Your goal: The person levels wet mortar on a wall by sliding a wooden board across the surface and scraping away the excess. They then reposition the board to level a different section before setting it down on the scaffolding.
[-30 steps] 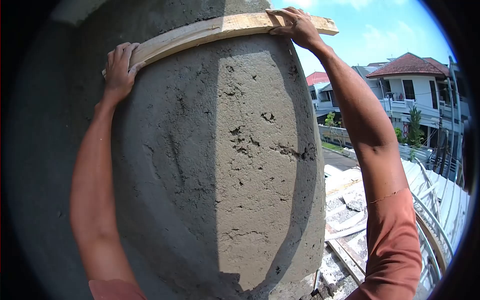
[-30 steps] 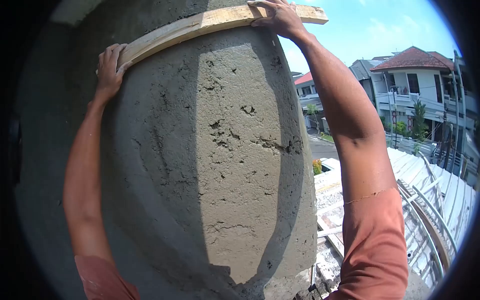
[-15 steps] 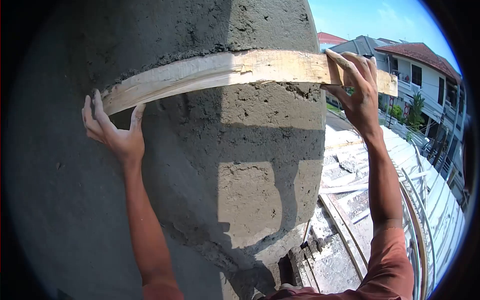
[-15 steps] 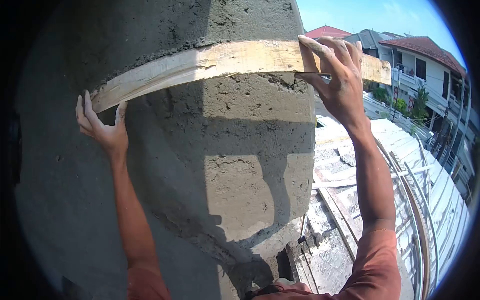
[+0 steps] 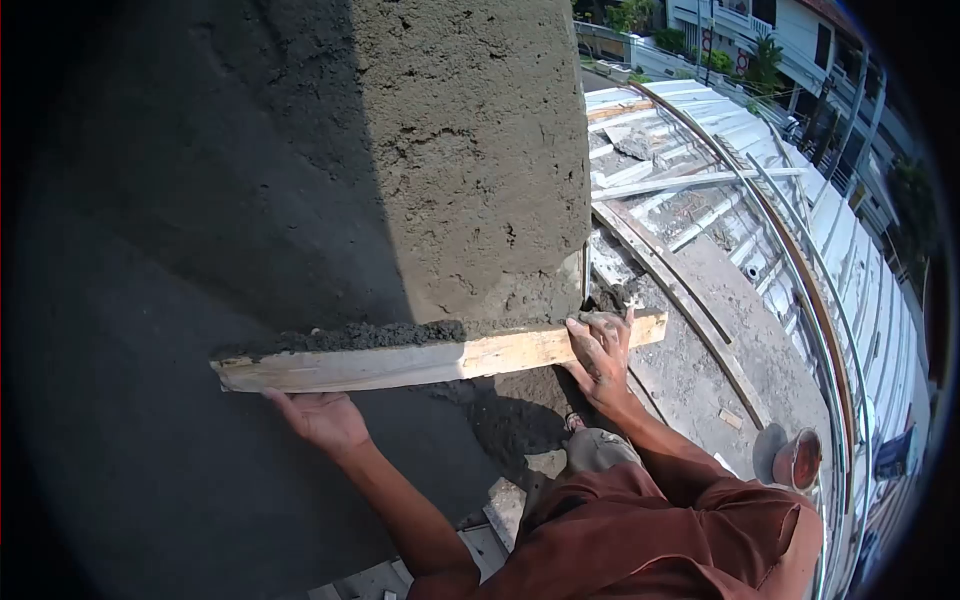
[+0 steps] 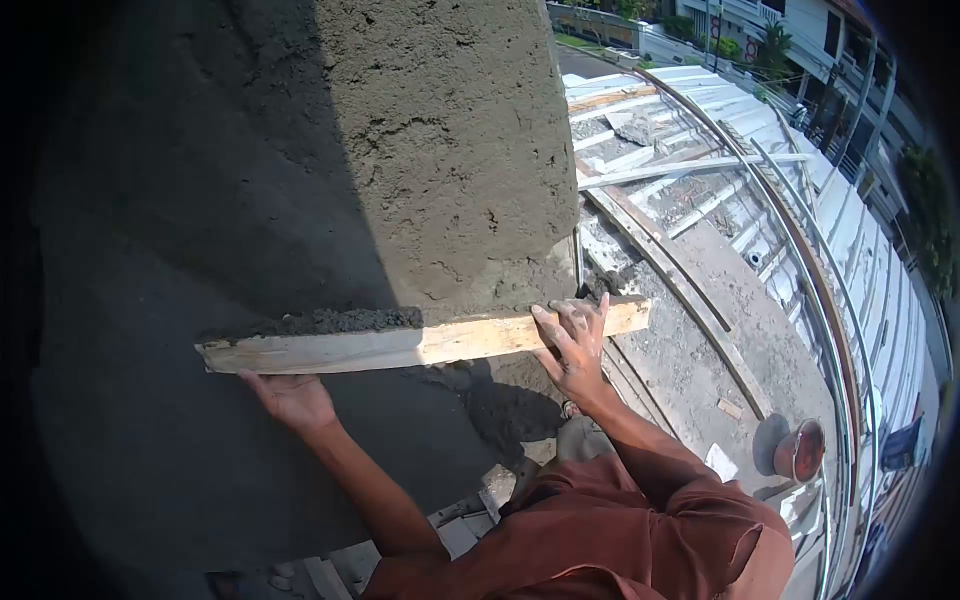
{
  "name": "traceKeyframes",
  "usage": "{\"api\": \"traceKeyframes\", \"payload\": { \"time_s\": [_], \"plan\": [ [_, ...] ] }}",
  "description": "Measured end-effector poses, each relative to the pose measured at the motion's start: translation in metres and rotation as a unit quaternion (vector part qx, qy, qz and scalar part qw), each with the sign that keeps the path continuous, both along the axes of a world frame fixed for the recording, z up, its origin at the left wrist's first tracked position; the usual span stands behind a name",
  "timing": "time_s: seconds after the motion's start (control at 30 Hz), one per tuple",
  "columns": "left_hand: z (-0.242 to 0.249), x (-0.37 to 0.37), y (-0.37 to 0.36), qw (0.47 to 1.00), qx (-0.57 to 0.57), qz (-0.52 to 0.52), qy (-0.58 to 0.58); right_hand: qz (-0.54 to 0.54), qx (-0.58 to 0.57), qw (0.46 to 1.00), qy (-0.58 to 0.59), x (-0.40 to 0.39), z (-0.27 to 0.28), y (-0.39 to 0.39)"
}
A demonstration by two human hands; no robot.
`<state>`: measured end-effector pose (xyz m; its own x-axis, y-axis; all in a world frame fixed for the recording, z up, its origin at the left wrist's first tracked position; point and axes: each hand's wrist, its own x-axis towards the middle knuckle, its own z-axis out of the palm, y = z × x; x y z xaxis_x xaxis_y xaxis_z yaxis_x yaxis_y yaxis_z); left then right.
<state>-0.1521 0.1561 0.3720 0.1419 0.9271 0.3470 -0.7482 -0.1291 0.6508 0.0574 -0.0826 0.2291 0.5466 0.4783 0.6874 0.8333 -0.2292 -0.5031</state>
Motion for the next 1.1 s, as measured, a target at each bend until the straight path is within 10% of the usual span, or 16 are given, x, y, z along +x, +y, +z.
{"api": "traceKeyframes", "payload": {
  "time_s": [0.37, 0.43, 0.57, 0.9, 1.1],
  "plan": [
    [-0.097, 0.001, -0.056, 0.945, -0.006, 0.168, 0.281, 0.069, -0.216, 0.953, 0.199, -0.106, -0.221, -0.026],
    [-0.13, 0.014, -0.07, 0.929, 0.024, 0.185, 0.319, 0.114, -0.318, 0.88, 0.333, -0.103, -0.264, -0.061],
    [-0.207, 0.016, -0.08, 0.894, 0.007, 0.186, 0.407, 0.106, -0.432, 0.768, 0.461, -0.082, -0.252, -0.128],
    [-0.31, -0.001, -0.084, 0.898, 0.022, 0.249, 0.363, 0.014, -0.493, 0.702, 0.513, -0.087, -0.329, -0.232],
    [-0.467, -0.046, -0.091, 0.8, -0.11, 0.145, 0.572, 0.002, -0.433, 0.698, 0.57, -0.109, -0.349, -0.205]
  ]
}}
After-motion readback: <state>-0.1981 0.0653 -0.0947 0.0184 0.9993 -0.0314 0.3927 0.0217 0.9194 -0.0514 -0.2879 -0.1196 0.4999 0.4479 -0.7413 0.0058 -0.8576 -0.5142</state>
